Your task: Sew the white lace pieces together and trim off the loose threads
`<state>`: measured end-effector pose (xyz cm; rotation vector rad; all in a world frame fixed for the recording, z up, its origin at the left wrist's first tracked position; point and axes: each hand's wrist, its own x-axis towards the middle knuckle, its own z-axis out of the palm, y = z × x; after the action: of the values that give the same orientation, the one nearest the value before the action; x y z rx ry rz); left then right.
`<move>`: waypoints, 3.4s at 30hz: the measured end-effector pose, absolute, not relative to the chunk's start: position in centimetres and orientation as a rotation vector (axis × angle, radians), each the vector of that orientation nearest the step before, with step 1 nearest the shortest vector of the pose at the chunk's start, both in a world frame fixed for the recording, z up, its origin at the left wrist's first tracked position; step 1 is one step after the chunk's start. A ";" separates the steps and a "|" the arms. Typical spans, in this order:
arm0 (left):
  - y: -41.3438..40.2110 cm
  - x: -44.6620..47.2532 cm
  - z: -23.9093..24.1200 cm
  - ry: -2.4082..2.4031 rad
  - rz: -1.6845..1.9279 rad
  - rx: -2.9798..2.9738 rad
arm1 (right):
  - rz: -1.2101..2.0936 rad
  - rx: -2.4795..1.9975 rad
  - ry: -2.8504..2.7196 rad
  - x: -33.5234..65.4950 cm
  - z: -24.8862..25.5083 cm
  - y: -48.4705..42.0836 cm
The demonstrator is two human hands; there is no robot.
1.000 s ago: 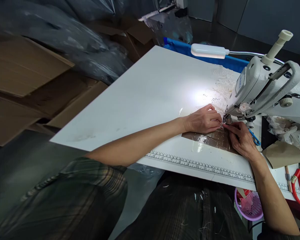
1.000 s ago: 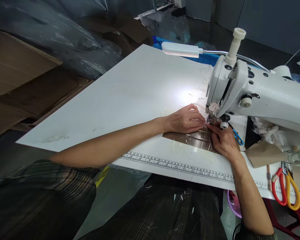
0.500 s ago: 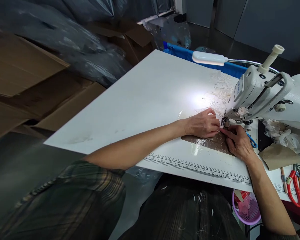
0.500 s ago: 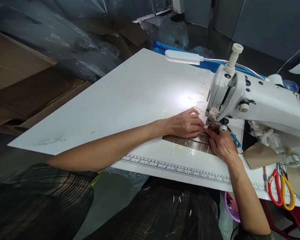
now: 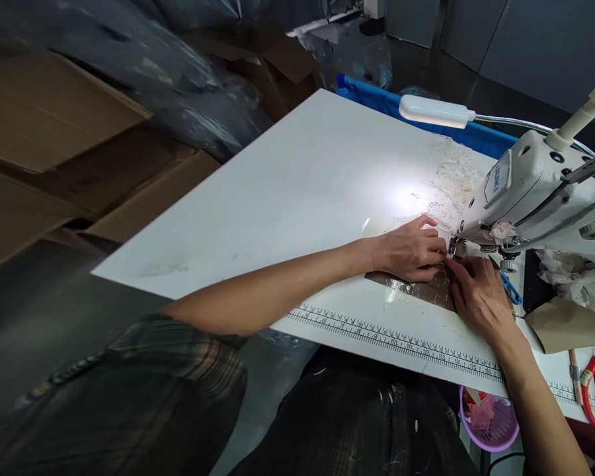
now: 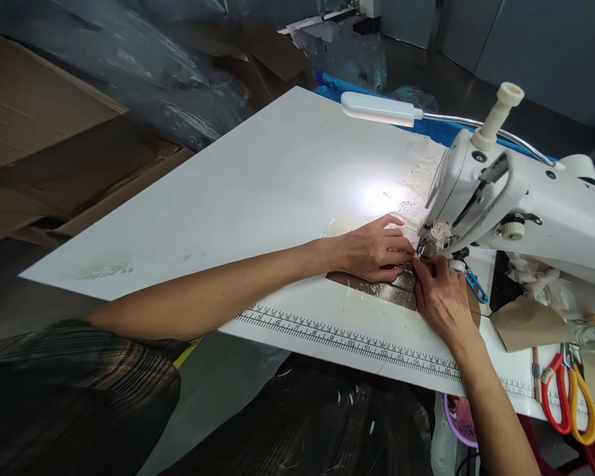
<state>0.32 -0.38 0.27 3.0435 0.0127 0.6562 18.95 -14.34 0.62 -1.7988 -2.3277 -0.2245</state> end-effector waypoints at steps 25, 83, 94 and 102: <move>-0.4 0.1 0.4 0.139 0.522 3.106 | -0.076 -1.806 -2.149 19.5 1.1 -14.4; 1.7 -0.1 3.2 0.575 0.272 2.469 | -0.249 -2.124 -1.853 24.2 1.0 -15.6; 1.6 -1.5 1.8 0.564 0.330 1.718 | 0.385 -2.090 -1.714 18.4 2.9 -16.7; 1.8 -2.0 2.0 0.511 0.294 1.748 | -0.292 -2.241 -2.125 14.6 2.7 -13.5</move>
<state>-1.96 1.79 2.01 1.7477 0.5111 0.2941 14.61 -13.55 2.68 -2.2405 -2.1252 -0.2920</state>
